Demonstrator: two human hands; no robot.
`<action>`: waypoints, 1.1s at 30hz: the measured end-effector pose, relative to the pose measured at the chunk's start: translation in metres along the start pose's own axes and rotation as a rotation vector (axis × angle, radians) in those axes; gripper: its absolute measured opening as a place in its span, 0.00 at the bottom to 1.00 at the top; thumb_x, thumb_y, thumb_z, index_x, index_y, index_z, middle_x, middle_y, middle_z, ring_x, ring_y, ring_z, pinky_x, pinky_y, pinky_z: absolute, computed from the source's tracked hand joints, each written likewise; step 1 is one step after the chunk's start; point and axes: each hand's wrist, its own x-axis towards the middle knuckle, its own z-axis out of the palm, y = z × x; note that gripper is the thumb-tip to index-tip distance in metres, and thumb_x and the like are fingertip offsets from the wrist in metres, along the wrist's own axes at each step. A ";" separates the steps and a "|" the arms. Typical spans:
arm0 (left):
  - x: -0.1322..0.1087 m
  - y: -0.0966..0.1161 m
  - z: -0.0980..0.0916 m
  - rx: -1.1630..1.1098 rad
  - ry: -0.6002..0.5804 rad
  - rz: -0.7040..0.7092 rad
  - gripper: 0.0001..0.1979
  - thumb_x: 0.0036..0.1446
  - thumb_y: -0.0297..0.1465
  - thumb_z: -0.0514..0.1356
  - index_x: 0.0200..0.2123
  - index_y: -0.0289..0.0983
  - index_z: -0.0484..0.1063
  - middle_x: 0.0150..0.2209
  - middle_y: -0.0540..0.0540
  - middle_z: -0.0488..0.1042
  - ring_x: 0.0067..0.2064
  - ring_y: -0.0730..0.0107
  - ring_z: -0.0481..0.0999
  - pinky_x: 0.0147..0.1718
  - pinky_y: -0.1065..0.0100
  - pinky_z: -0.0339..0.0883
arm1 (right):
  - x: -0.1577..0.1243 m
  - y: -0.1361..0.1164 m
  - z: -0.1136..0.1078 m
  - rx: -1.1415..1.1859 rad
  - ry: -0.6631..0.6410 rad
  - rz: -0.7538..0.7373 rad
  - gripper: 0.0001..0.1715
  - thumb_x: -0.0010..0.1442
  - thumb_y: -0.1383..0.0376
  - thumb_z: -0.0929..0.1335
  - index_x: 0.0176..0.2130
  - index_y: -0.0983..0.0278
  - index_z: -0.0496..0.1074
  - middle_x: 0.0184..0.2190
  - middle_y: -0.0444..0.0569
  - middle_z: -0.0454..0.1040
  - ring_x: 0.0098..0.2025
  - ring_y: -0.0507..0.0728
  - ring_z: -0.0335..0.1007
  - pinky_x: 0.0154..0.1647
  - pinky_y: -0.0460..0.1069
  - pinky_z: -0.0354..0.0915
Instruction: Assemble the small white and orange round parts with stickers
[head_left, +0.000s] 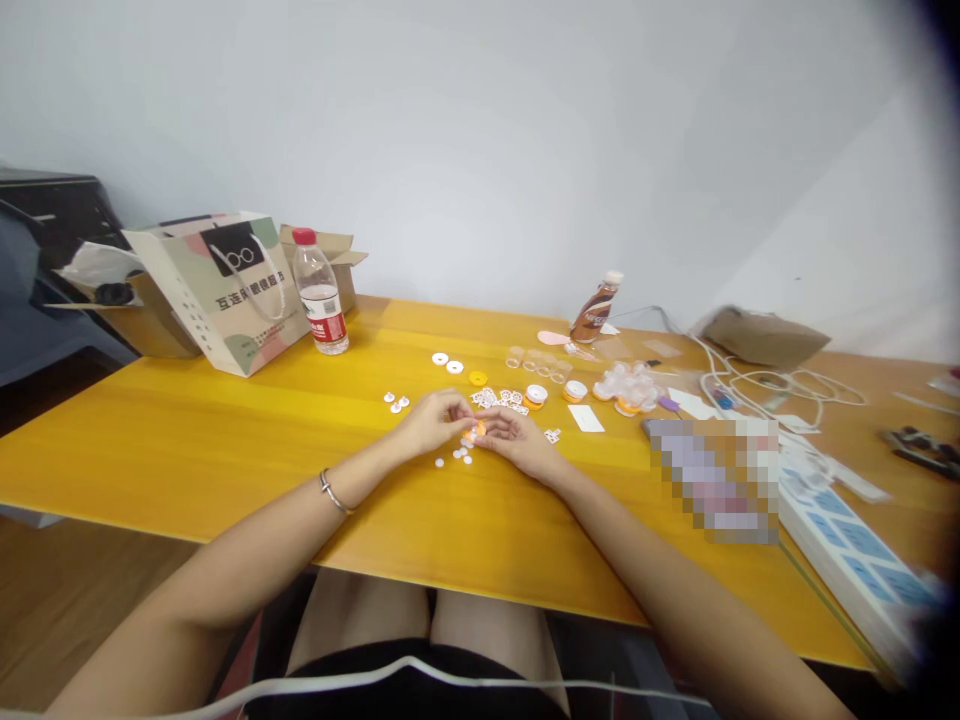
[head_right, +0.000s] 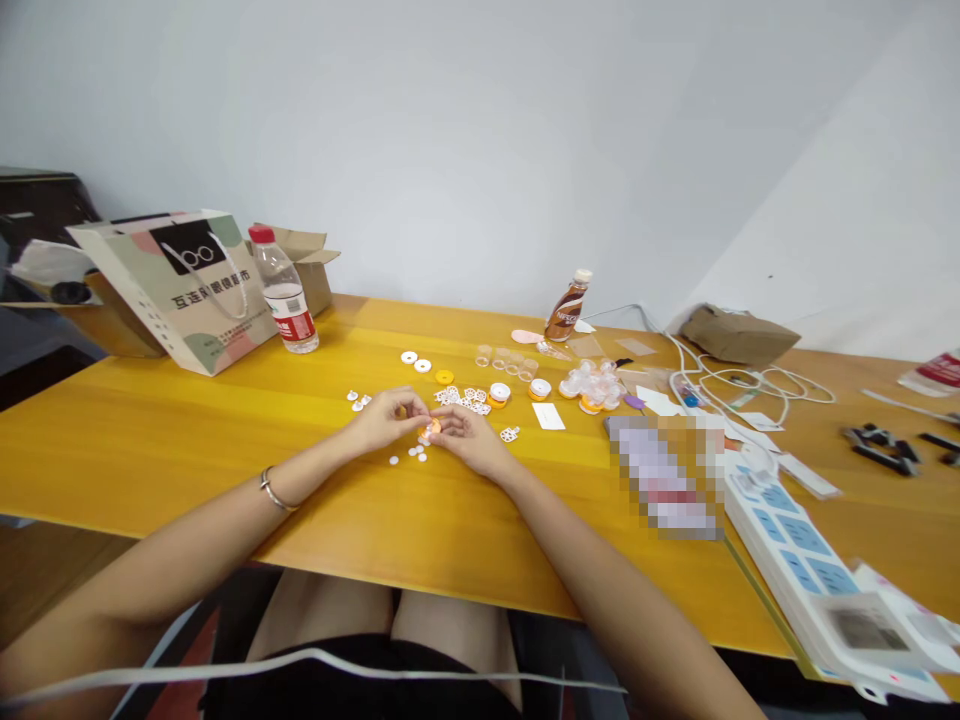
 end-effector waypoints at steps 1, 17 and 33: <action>0.000 0.000 0.000 0.001 0.003 0.015 0.06 0.49 0.32 0.59 0.28 0.33 0.71 0.27 0.50 0.69 0.30 0.75 0.67 0.30 0.73 0.61 | 0.000 0.000 0.000 0.003 -0.001 0.000 0.18 0.44 0.63 0.72 0.37 0.62 0.69 0.30 0.43 0.73 0.33 0.50 0.70 0.42 0.49 0.64; -0.002 0.001 0.002 0.016 0.065 0.202 0.07 0.54 0.31 0.57 0.29 0.33 0.70 0.28 0.48 0.69 0.31 0.74 0.67 0.33 0.71 0.62 | -0.002 -0.003 0.000 0.123 0.014 0.031 0.16 0.41 0.64 0.73 0.34 0.63 0.70 0.29 0.42 0.74 0.32 0.50 0.71 0.44 0.50 0.65; 0.006 0.013 0.009 -0.007 0.190 0.078 0.09 0.56 0.34 0.53 0.31 0.35 0.67 0.30 0.49 0.70 0.33 0.73 0.68 0.30 0.73 0.61 | -0.002 -0.015 -0.034 0.097 0.224 0.006 0.19 0.42 0.64 0.73 0.37 0.63 0.70 0.30 0.45 0.75 0.32 0.51 0.71 0.43 0.50 0.64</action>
